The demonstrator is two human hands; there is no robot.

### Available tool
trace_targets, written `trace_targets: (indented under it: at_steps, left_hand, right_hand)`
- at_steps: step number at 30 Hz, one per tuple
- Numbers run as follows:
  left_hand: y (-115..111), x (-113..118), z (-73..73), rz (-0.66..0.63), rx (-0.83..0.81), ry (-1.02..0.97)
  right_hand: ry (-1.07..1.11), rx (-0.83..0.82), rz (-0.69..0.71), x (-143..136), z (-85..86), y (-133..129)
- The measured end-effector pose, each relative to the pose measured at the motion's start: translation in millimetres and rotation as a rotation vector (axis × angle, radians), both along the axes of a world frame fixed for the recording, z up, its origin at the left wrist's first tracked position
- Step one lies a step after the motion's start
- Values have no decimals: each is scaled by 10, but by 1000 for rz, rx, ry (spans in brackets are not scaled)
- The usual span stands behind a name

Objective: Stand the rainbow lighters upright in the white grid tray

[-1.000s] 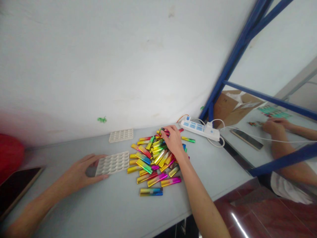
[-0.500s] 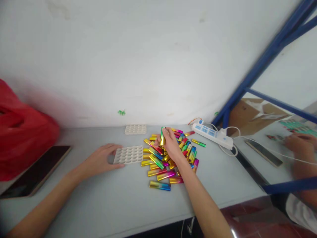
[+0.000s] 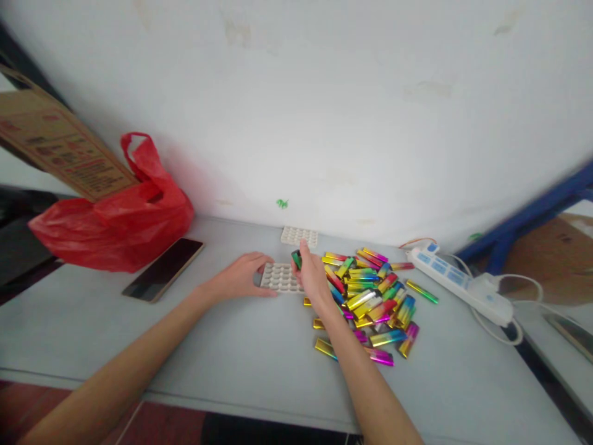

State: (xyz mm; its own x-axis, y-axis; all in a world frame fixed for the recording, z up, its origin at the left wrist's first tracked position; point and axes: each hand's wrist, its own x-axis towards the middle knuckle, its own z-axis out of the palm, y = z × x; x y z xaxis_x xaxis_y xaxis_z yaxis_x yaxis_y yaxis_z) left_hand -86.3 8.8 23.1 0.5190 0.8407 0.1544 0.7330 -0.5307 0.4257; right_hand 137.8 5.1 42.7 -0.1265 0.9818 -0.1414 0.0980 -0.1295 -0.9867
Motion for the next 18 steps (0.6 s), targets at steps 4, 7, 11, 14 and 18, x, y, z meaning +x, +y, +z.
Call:
trace_targets:
  at_steps: [4, 7, 11, 14, 18]
  left_hand:
    - [11, -13, -9, -17, -6, -3]
    - [32, -24, -17, -27, -24, -3]
    - [68, -44, -24, -25, -70, 8]
    - [101, -94, -28, -2, -111, 21]
    - [142, -195, -16, 34, -127, 23]
  right_hand:
    - [-160, 90, -73, 25, -89, -53]
    - [-299, 167, -124, 73, -93, -80]
    - [-390, 216, -128, 141, -60, -77]
    - [-360, 202, -136, 187, -60, -72]
    - [-247, 178, -155, 220, -76, -75]
